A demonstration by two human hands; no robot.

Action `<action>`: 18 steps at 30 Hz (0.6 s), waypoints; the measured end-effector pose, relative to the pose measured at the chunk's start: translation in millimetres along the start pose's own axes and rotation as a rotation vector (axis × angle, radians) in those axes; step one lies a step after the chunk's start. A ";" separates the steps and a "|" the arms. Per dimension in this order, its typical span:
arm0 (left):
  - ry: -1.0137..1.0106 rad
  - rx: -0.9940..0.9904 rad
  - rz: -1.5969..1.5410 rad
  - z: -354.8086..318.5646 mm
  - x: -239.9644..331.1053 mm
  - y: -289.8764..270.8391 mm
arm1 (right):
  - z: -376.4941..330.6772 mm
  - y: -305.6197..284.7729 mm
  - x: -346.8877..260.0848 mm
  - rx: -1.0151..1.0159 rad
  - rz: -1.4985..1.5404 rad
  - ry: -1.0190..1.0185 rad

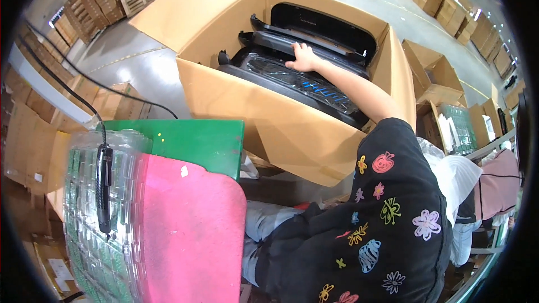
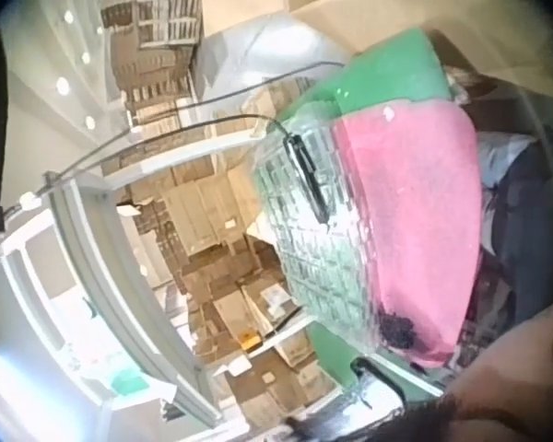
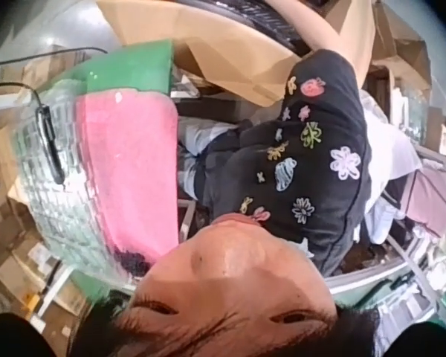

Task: The recorder is assembling circuit boards into plastic housings and securing them with screws using an electric screwdriver.

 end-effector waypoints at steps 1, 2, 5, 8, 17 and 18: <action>0.003 0.011 0.046 -4.1 -8.8 -5.8 | -2.7 8.7 0.9 -0.064 -0.039 0.032; 0.005 0.021 0.090 -8.6 -17.7 -11.6 | -5.2 15.2 2.8 -0.134 -0.097 0.050; 0.018 0.050 0.223 -18.5 -46.4 -26.5 | -18.7 30.5 -15.0 -0.193 -0.062 0.007; 0.030 0.083 0.332 -22.4 -70.7 -29.3 | -25.4 56.5 -20.6 -0.242 0.050 -0.214; -0.003 0.195 0.673 -57.1 -118.0 -48.8 | -45.0 15.5 -66.0 -0.538 0.379 -0.021; -0.013 0.200 0.722 -65.8 -119.9 -52.6 | -54.8 -11.6 -85.6 -0.502 0.320 -0.008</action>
Point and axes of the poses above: each hand's wrist, its own z-axis towards the middle knuckle, its own y-axis out of the palm, x = y × z, the point moved 3 cm from there along z, towards the middle knuckle, and after that the axes turned 6 degrees about -x, right-handed, at the moved point
